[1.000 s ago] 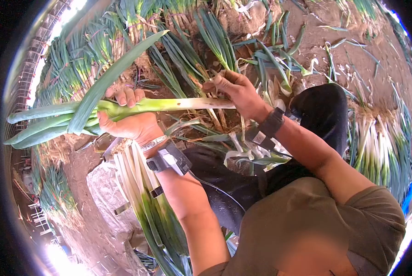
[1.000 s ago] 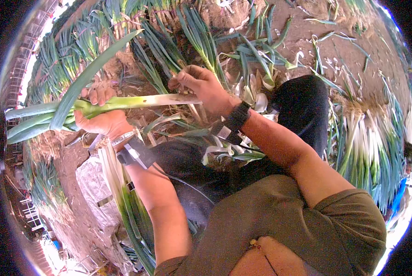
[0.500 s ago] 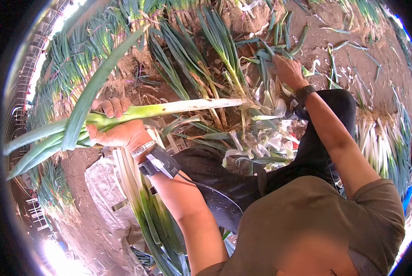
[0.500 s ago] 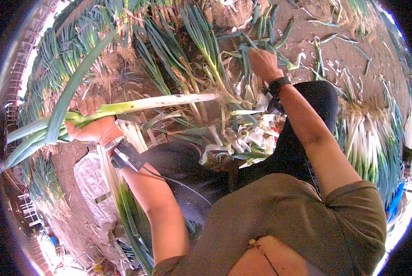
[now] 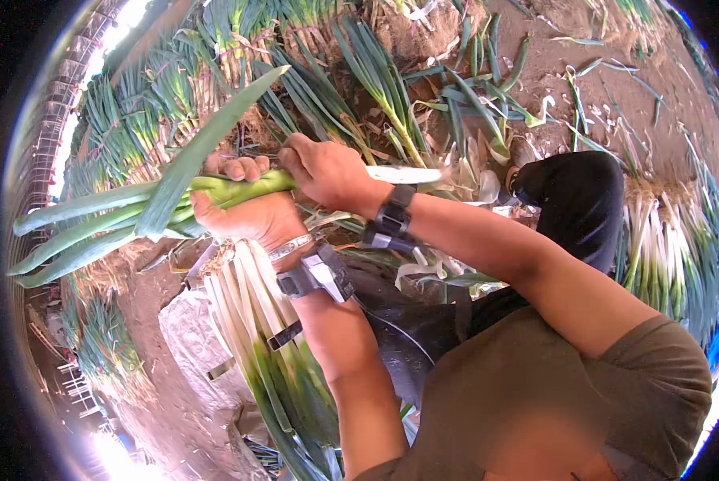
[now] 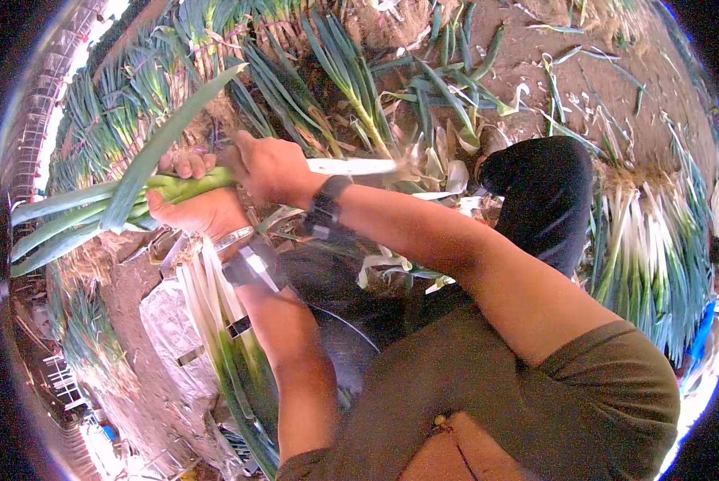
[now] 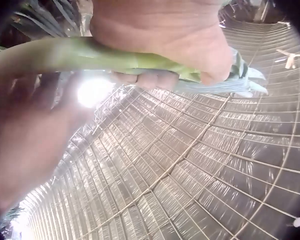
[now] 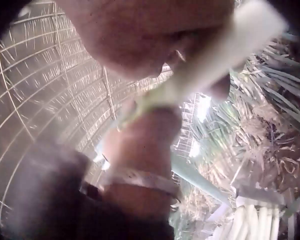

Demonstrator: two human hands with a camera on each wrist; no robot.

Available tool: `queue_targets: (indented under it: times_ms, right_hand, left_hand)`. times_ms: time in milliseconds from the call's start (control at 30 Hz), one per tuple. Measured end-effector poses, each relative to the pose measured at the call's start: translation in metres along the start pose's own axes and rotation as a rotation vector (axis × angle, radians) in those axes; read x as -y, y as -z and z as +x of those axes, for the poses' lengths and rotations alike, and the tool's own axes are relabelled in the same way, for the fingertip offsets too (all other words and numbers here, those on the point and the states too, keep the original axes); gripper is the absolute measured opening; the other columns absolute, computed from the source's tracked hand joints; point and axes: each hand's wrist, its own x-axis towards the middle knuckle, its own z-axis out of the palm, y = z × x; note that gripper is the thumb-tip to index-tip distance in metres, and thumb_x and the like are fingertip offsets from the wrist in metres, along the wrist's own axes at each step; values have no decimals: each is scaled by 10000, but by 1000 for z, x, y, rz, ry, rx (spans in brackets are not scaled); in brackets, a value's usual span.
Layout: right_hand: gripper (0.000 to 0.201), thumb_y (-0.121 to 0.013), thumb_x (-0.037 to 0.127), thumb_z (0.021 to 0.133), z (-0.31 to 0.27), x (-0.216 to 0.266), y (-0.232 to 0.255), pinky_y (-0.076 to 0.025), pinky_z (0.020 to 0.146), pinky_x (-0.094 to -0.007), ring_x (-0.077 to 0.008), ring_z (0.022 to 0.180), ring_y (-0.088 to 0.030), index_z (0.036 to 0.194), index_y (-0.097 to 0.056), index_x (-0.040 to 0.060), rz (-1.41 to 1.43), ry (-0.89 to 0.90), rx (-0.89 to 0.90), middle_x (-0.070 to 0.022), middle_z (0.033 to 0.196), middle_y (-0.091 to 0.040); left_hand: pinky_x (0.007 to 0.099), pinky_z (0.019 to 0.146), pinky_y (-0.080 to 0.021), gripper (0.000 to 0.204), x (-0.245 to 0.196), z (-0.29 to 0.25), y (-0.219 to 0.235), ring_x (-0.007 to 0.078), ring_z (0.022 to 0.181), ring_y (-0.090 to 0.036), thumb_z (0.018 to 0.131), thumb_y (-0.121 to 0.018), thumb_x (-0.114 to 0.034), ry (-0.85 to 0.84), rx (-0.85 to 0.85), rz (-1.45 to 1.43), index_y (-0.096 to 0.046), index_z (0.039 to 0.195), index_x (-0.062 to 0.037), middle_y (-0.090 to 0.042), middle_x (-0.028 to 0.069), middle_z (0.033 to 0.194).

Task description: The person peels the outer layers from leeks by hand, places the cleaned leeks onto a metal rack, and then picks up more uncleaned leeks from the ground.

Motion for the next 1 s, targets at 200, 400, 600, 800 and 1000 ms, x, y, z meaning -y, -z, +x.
queue_targets:
  times_ms: [200, 400, 600, 800, 1000]
  right_hand:
    - [281, -408, 346, 966, -24, -74, 17, -460, 632, -457, -381, 719, -608, 1026, -501, 87, 57, 10, 74, -173, 752, -610]
    - [235, -478, 248, 962, -59, -123, 60, -469, 656, -370, -275, 721, -619, 964, -579, 35, 21, -215, 232, -144, 782, -617]
    - [207, -510, 198, 950, -44, -65, 48, -469, 696, -313, -180, 754, -589, 991, -589, 10, 328, 8, 78, -108, 811, -619]
    - [226, -533, 206, 918, -33, -41, 37, -457, 704, -285, -117, 796, -558, 993, -601, 3, 456, -145, 231, -57, 831, -607]
    - [229, -456, 123, 889, -33, -53, 36, -440, 758, -255, -105, 839, -543, 1011, -595, -13, 613, -188, 262, -34, 872, -597]
  left_hand:
    - [296, 523, -330, 415, 12, -4, -5, 124, 461, -401, 759, -546, -520, 26, -81, 56, -522, 852, -116, -459, -17, 559]
    - [266, 507, -322, 412, 0, -1, -8, 101, 477, -396, 764, -549, -528, -29, -24, 82, -509, 858, -129, -433, -35, 571]
    - [255, 498, -294, 415, 7, 0, -10, 97, 488, -393, 773, -541, -546, -6, 2, 74, -494, 841, -140, -435, -32, 584]
    - [270, 499, -304, 430, 5, 0, -5, 111, 481, -407, 765, -555, -559, -34, 17, 99, -508, 836, -138, -456, -26, 591]
    - [269, 498, -306, 446, 1, 0, -4, 113, 482, -419, 755, -574, -566, -26, 12, 89, -517, 847, -133, -473, -22, 599]
